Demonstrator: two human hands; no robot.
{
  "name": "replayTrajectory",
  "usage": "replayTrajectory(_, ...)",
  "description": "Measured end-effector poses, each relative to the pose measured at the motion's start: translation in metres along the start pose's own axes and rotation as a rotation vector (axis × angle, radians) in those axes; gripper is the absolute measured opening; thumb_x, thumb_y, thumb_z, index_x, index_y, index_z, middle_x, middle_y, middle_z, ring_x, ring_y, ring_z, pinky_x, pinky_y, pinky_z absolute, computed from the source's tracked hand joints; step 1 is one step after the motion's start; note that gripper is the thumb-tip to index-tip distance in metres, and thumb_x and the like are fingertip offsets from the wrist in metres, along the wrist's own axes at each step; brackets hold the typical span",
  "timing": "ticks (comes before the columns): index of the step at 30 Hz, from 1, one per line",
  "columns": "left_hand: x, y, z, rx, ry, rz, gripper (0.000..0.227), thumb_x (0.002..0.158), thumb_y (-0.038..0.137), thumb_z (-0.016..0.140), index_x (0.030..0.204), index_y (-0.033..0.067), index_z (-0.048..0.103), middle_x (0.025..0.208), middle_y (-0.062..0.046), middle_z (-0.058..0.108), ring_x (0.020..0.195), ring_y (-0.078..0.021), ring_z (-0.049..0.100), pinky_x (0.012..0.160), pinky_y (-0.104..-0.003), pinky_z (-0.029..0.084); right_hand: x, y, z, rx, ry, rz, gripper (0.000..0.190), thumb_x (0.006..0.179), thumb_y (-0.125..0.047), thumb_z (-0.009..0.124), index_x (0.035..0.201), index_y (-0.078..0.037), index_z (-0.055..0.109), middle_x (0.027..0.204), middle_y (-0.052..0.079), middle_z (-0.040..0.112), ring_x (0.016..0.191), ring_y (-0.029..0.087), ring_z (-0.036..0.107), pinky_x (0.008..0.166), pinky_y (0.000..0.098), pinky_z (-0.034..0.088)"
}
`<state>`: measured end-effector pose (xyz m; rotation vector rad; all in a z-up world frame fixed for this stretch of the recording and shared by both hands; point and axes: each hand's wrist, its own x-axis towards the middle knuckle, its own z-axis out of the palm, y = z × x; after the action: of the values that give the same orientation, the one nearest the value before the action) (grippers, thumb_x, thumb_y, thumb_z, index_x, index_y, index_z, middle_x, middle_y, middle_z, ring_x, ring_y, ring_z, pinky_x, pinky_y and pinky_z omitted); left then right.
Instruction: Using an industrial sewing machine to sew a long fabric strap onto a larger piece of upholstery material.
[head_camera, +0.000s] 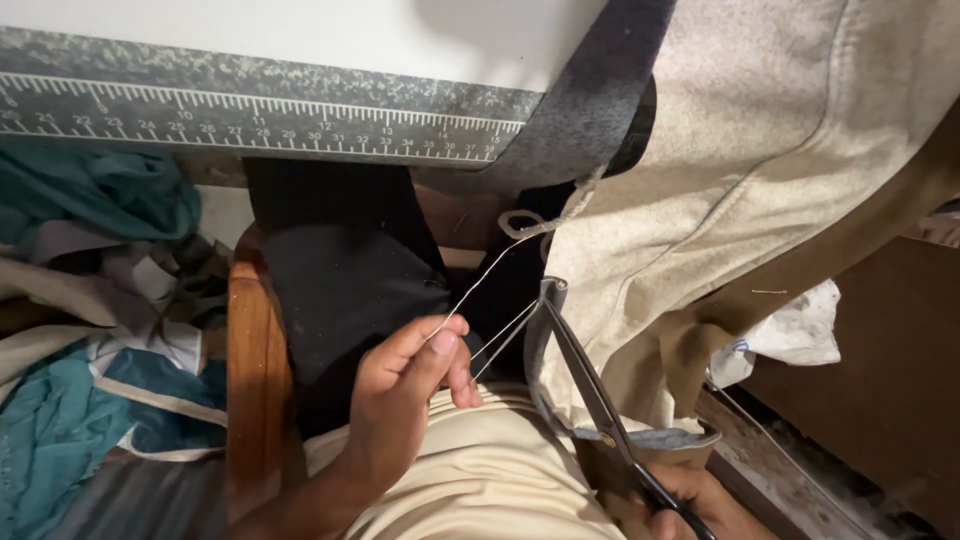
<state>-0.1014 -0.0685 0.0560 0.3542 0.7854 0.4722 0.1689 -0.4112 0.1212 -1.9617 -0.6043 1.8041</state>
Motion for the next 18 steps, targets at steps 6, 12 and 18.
replayTrajectory(6,-0.006,0.003,-0.001,0.027,-0.020,0.030,0.026,0.105,0.013,0.051,0.114,-0.0084,0.062,0.071,-0.009,0.060,0.065,-0.0178,0.060,0.067,-0.037,0.058,0.023,-0.071,0.001,0.028,-0.183,0.035,0.064,0.089,-0.061,0.064,0.116,-0.003,0.067,0.084,0.000,0.062,0.076,0.010,0.059,0.069,0.0285,0.046)
replayTrajectory(12,-0.005,0.000,-0.009,0.079,-0.013,0.062,0.025,0.104,0.012,0.052,0.114,-0.0097,0.061,0.071,-0.010,0.061,0.064,-0.0182,0.061,0.067,-0.037,0.058,0.032,-0.103,0.015,0.226,-0.222,0.141,0.062,0.086,-0.063,0.072,0.091,-0.002,0.064,0.074,0.000,0.055,0.068,0.014,0.054,0.063,0.0320,0.042)
replayTrajectory(18,0.013,0.017,-0.009,0.437,0.057,0.177,0.031,0.103,0.014,0.052,0.117,-0.0109,0.064,0.074,-0.015,0.068,0.070,-0.0199,0.064,0.075,-0.035,0.054,0.026,-0.074,-0.013,0.006,0.078,-0.150,0.063,0.086,-0.067,0.068,0.083,-0.004,0.070,0.071,0.003,0.064,0.067,0.015,0.061,0.061,0.0307,0.047)
